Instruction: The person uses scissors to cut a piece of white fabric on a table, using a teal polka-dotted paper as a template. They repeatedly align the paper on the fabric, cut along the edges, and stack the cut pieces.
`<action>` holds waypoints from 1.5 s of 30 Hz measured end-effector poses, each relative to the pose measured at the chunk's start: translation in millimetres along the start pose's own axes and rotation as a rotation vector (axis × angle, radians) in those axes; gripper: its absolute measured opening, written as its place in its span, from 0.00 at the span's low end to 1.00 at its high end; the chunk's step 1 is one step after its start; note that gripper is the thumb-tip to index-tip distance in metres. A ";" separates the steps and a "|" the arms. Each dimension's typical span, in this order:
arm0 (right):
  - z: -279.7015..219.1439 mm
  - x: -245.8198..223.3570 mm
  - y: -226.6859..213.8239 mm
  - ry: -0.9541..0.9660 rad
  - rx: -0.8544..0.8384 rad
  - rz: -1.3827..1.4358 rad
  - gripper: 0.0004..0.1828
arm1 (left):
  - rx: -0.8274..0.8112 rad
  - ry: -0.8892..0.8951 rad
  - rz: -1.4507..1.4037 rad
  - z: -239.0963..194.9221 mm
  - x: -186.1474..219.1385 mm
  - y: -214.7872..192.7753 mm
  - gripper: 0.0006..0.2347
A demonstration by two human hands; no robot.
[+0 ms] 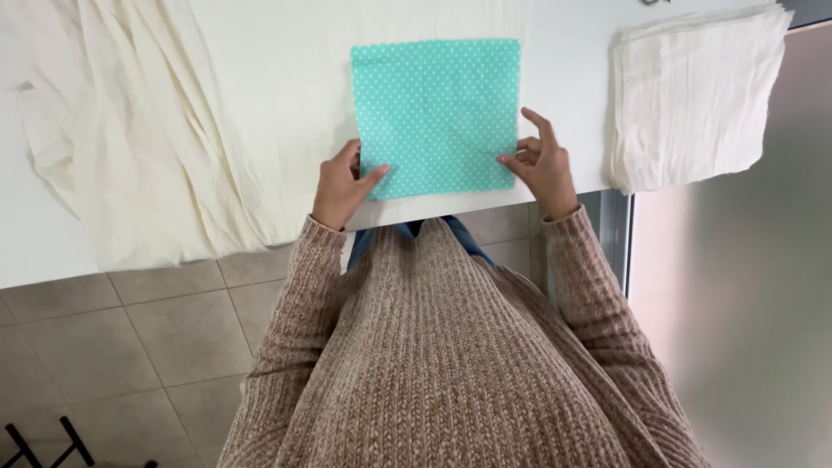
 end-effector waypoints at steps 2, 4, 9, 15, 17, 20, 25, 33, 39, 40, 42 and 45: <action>-8.7 -23.0 2.2 -0.035 0.010 -0.083 0.42 | -0.032 -0.045 -0.092 -8.3 6.5 5.7 0.18; -12.5 -30.5 0.5 -0.068 0.030 -0.166 0.41 | -0.073 -0.086 -0.184 -13.8 9.9 12.5 0.18; -14.4 4.1 -8.5 -0.066 0.082 -0.195 0.43 | -0.046 -0.134 -0.019 -15.7 1.6 19.0 0.18; -27.1 -13.3 -8.9 -0.058 0.067 -0.155 0.42 | 0.018 -0.133 0.068 -26.7 13.5 7.4 0.16; -29.0 -13.7 -8.9 -0.065 0.063 -0.158 0.42 | 0.020 -0.136 0.073 -28.6 5.9 9.8 0.17; -30.1 -13.0 -8.7 -0.060 0.064 -0.162 0.42 | 0.024 -0.145 0.076 -29.8 2.3 11.8 0.18; -30.7 -7.5 -8.3 -0.047 0.056 -0.157 0.42 | 0.039 -0.157 0.076 -30.7 1.6 12.8 0.18; -28.5 -0.1 -8.9 -0.070 0.064 -0.190 0.43 | 0.090 -0.133 0.142 -26.9 -15.0 5.7 0.16; -29.6 -1.8 -7.9 -0.059 0.061 -0.177 0.42 | 0.119 -0.189 0.316 -32.2 -5.7 5.4 0.13; -30.3 -1.5 -8.2 -0.058 0.061 -0.178 0.42 | 0.118 -0.189 0.315 -32.7 -5.5 5.9 0.13; -28.4 -0.9 -9.0 -0.055 0.061 -0.174 0.42 | 0.129 -0.198 0.321 -31.5 -5.5 4.0 0.13; -28.1 1.6 -8.4 -0.053 0.049 -0.158 0.42 | 0.091 -0.261 0.357 -30.9 -9.6 7.0 0.14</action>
Point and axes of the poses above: each hand's wrist, its own z-axis towards the middle knuckle, its own y-axis out of the palm, x = y × z, the point moved 10 cm from there along z, towards the middle knuckle, and after that the axes turned 9 degrees about -x, right-handed, at the moved point
